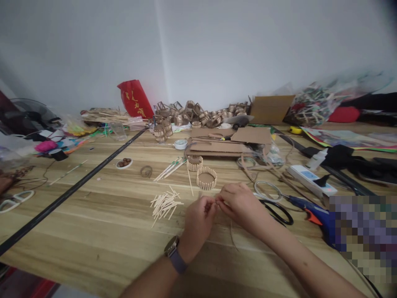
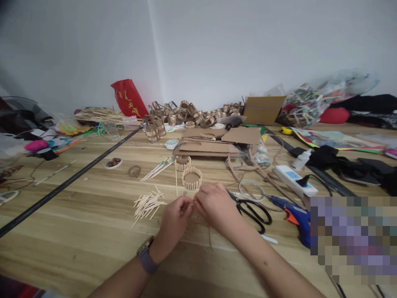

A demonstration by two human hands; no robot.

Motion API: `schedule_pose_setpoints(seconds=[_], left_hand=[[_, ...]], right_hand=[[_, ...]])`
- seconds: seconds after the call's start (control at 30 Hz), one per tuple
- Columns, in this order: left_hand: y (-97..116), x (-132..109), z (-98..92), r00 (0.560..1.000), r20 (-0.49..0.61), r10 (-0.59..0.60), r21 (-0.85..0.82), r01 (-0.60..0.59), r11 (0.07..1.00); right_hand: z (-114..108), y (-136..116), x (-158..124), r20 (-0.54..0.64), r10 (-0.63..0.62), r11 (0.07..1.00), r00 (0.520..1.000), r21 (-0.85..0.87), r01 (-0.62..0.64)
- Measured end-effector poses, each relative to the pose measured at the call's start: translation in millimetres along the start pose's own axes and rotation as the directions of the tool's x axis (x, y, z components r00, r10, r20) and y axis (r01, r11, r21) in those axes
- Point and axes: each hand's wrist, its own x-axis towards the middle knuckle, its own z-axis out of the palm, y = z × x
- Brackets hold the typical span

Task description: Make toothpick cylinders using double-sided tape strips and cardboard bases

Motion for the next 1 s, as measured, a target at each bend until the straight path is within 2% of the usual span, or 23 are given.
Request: schedule_pose_setpoints(seconds=[0.17, 0.27, 0.4, 0.63, 1.0], left_hand=[[0.6, -1.1, -1.5, 0.998, 0.006, 0.068, 0.066, -0.069, 0.995], [0.7, -1.7, -1.8, 0.996, 0.005, 0.093, 0.083, -0.093, 0.992], [-0.5, -0.3, -1.1, 0.998, -0.018, 0.061, 0.074, -0.059, 0.995], [2.8, 1.9, -1.8, 1.0, -0.022, 0.007, -0.031, -0.008, 0.999], [5.7, 2.1, -1.6, 0.999, -0.008, -0.048, -0.151, 0.047, 0.987]], right_hand=[[-0.9, 2.0, -0.3, 0.012, -0.02, 1.0, 1.0, -0.019, 0.02], [2.3, 1.6, -1.1, -0.033, -0.047, 0.998, 0.998, -0.037, 0.045], [7.0, 0.4, -2.0, -0.101, -0.065, 0.996, 0.993, -0.07, 0.058], [9.1, -0.3, -1.6, -0.138, -0.067, 0.998, 0.988, -0.031, 0.063], [5.1, 1.6, -0.8, -0.086, -0.041, 0.996, 0.995, 0.076, 0.048]])
